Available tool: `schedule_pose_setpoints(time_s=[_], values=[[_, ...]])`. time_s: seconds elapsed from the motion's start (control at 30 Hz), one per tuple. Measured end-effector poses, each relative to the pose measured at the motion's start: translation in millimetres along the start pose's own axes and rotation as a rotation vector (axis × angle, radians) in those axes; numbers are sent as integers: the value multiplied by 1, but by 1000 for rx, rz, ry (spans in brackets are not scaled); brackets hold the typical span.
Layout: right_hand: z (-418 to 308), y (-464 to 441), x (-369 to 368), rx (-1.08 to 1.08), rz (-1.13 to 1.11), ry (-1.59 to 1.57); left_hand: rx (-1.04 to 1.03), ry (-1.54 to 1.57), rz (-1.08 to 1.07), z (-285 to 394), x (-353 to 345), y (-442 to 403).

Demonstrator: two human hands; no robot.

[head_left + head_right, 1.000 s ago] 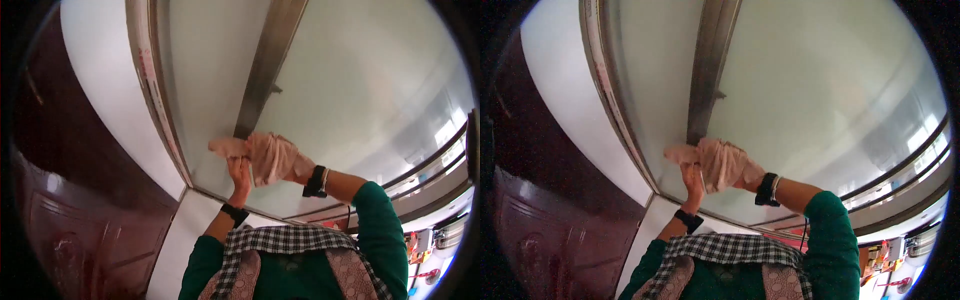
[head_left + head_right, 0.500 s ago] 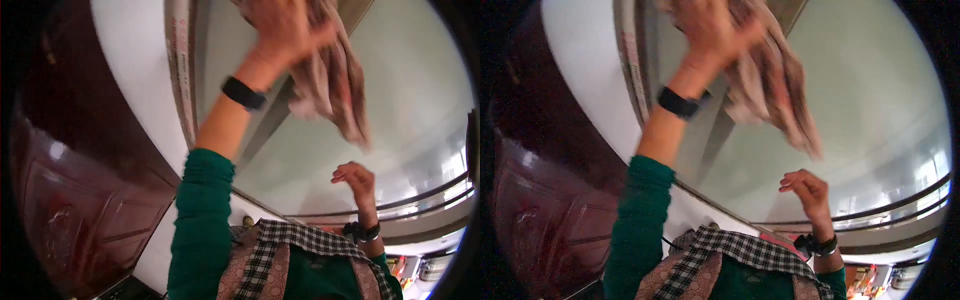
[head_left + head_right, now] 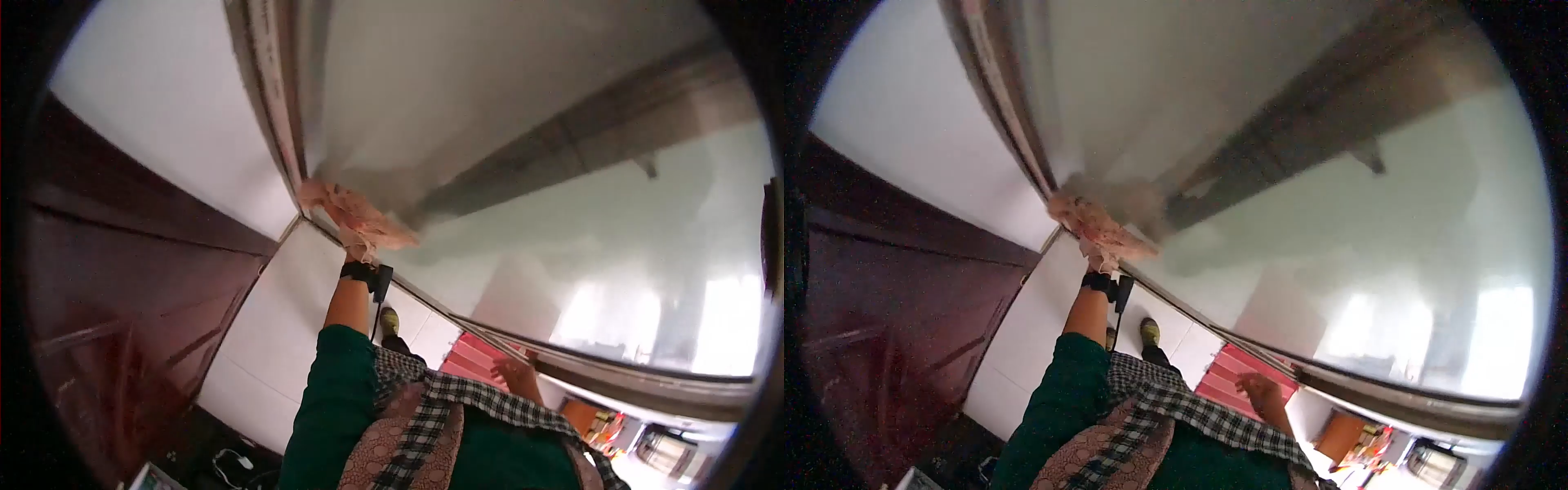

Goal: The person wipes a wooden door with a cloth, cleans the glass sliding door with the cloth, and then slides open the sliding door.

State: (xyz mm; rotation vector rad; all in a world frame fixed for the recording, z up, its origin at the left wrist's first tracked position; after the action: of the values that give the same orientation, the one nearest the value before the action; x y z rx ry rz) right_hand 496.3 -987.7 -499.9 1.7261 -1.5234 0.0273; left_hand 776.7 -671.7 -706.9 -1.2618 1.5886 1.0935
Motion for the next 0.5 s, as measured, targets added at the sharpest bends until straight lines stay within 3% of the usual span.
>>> schedule_pose_setpoints(time_s=[0.03, 0.07, 0.1, 0.13, 0.2, 0.3, 0.4, 0.43, 0.47, 0.5], values=[[41, -4, 1, -267, -97, -77, -46, 0, 45, 5, 19, -4], [43, -5, 6, -117, -121, -43, -94, -9, 102, -3, 38, -7], [60, -10, -3, -276, -231, -510, -122, 25, 119, -1, 56, -5], [58, -1, -13, 5, -149, -100, -142, 51, 123, -7, 66, -3], [67, 2, -29, -214, -179, -117, -145, 123, 85, -25, 70, 12], [58, -1, -48, -190, -314, 52, -73, 294, -134, -52, 36, 46], [80, -21, -64, -165, -414, 14, 50, 353, -545, -64, -49, 60], [57, -28, -66, -307, -520, 172, 73, -359, -513, -33, -70, 76], [51, -32, -70, -311, -535, 186, -122, -54, -176, -52, -72, 70], [49, -42, -72, -336, -513, 246, -145, -47, -173, -45, -67, 58]])
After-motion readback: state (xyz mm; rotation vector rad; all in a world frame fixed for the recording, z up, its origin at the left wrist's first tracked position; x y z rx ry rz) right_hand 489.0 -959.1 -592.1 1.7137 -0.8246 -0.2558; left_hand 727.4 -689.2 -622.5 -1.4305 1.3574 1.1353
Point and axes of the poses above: each hand's wrist, its own y-axis away from the middle knuckle, its own x-axis out of the back of the hand, z = x × y, the point moved 1 cm from there along -y, towards the middle knuckle, and after that the axes turned 14 degrees about y, right-handed, at the moved point
